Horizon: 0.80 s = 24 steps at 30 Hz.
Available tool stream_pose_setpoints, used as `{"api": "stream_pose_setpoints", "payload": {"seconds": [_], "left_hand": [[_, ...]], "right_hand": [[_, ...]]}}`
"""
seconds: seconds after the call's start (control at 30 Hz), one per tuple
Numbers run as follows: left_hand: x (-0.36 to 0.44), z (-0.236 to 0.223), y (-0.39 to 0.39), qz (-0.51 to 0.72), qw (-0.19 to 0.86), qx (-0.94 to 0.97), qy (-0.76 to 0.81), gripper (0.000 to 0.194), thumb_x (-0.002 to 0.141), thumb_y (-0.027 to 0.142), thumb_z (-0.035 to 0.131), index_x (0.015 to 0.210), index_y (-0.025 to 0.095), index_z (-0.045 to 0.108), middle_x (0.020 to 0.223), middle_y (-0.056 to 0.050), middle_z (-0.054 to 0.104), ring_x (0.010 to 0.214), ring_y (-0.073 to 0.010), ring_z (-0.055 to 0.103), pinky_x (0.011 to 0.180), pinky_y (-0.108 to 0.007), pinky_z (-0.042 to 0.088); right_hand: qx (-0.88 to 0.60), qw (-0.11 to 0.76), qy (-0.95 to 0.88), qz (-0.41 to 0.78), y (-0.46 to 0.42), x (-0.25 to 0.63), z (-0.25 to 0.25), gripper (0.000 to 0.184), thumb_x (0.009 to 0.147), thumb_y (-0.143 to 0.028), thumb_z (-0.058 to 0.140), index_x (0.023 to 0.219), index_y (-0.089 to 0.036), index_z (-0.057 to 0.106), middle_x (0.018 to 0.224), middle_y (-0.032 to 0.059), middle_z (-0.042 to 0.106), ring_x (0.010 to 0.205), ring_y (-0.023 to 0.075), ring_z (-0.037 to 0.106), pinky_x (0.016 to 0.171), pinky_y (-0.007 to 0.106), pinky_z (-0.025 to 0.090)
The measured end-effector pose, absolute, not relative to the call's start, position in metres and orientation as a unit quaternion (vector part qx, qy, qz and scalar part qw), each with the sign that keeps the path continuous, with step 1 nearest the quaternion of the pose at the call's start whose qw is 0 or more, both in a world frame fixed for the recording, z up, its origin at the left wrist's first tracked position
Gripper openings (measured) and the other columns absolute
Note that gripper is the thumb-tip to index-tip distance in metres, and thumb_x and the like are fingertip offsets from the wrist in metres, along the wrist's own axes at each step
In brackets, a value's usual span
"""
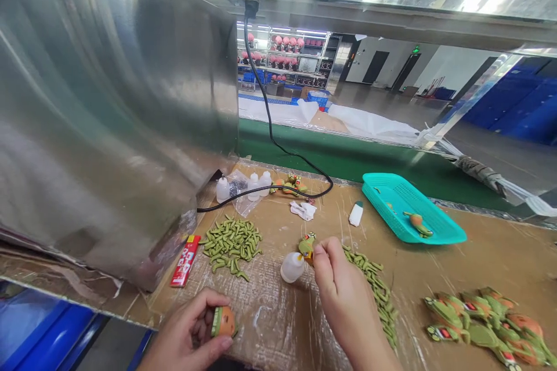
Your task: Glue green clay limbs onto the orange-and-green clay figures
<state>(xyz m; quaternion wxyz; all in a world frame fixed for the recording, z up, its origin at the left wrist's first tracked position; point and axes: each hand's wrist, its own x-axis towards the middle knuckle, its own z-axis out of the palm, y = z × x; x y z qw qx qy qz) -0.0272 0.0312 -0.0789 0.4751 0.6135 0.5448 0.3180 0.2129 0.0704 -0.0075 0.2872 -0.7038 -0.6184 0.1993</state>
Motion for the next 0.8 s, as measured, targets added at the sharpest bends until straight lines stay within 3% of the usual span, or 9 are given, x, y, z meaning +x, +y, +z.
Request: {"api": "stream_pose_setpoints", "payload": {"seconds": [0.5,0.8], "left_hand": [[-0.028,-0.083,0.03,0.321,0.469,0.628,0.531,0.029,0.061,0.022,0.065,0.089,0.02,0.058,0.061,0.007,0.045,0.05,-0.0122,0.044,0.047,-0.024,0.031],[-0.03,-0.077,0.031,0.308,0.477,0.645,0.511,0.027,0.066,0.024,0.065,0.09,0.02,0.055,0.064,0.006,0.045,0.052,-0.0128,0.045,0.048,-0.024,0.033]], "right_hand": [[-0.707,0.275,-0.625,0.183,0.072,0.215,-0.009,0.036,0.087,-0.055,0.024,0.071,-0.026,0.037,0.051,-0.0047,0.05,0.05,0.0192,0.052,0.05,0.028,0.034],[-0.719,0.282,-0.607,0.185,0.068,0.207,-0.003,0.032,0.09,-0.049,0.025,0.07,-0.026,0.035,0.049,-0.0074,0.044,0.049,0.0183,0.05,0.052,0.028,0.03]]}}
